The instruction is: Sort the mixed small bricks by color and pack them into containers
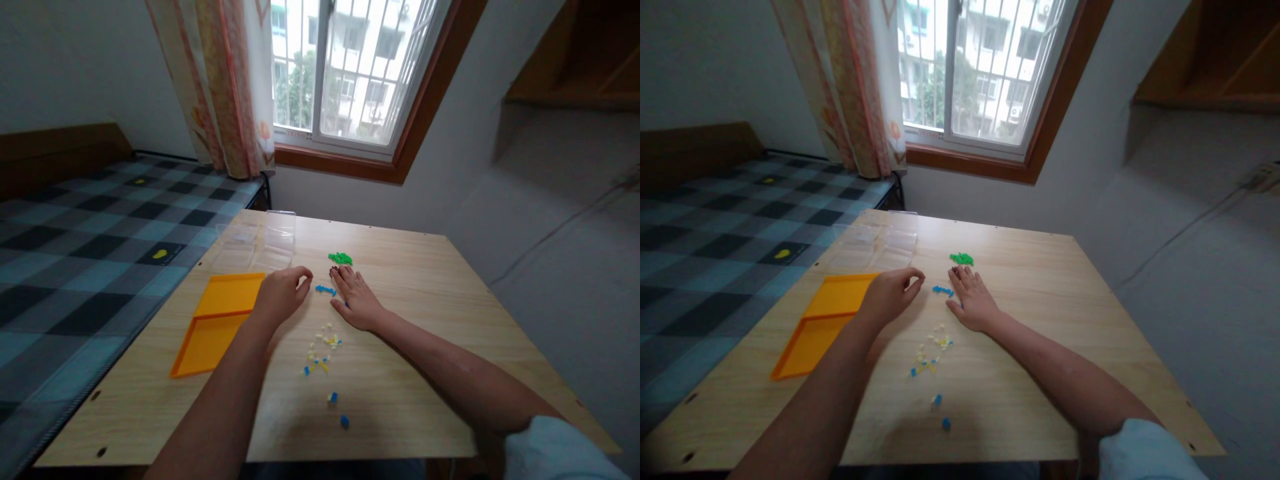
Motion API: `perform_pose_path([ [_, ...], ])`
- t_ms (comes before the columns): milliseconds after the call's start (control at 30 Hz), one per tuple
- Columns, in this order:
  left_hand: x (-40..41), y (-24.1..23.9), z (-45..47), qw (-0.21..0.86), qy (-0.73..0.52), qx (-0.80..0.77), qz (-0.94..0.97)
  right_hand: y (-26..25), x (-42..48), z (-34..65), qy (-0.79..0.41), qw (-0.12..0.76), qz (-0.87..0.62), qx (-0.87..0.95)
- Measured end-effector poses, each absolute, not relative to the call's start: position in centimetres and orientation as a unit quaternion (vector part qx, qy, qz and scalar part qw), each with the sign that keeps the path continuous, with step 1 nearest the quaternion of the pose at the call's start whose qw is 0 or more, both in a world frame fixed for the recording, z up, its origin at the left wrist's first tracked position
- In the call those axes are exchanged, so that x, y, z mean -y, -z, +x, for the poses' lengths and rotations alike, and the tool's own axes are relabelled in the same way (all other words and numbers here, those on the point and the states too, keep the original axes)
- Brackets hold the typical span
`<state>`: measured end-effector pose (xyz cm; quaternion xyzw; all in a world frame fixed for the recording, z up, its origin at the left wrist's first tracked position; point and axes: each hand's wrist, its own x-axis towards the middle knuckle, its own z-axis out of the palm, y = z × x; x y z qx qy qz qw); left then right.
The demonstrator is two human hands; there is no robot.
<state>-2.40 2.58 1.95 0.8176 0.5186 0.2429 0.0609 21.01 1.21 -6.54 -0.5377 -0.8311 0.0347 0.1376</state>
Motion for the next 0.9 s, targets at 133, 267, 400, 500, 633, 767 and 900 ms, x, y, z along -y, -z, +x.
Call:
perform_pose_path([
  [133,-2.6,-1.5,-2.2,0.078,-0.197,-0.529,0.821,6.5,-3.3,20.0,-0.028,0.173,-0.516,0.839],
  [267,-2.3,0.1,-1.3,0.089,-0.123,-0.546,0.824,6.3,-3.3,20.6,-0.006,0.237,-0.496,0.835],
  [400,-1.8,1.1,-0.2,0.084,-0.052,-0.552,0.828,6.8,-0.4,23.2,0.019,0.250,-0.541,0.803],
  [500,-1.6,1.0,0.4,0.084,-0.043,-0.550,0.830,7.7,2.0,24.9,0.022,0.185,-0.576,0.796],
  [633,-1.6,0.8,1.3,0.090,-0.055,-0.548,0.830,8.3,3.2,24.9,0.005,0.123,-0.603,0.788],
  [767,-1.5,1.0,2.1,0.084,-0.067,-0.530,0.841,7.8,2.1,23.2,-0.020,0.102,-0.619,0.779],
  [900,-1.5,1.2,2.0,0.087,-0.070,-0.521,0.846,6.7,0.2,21.6,-0.042,0.093,-0.614,0.783],
])
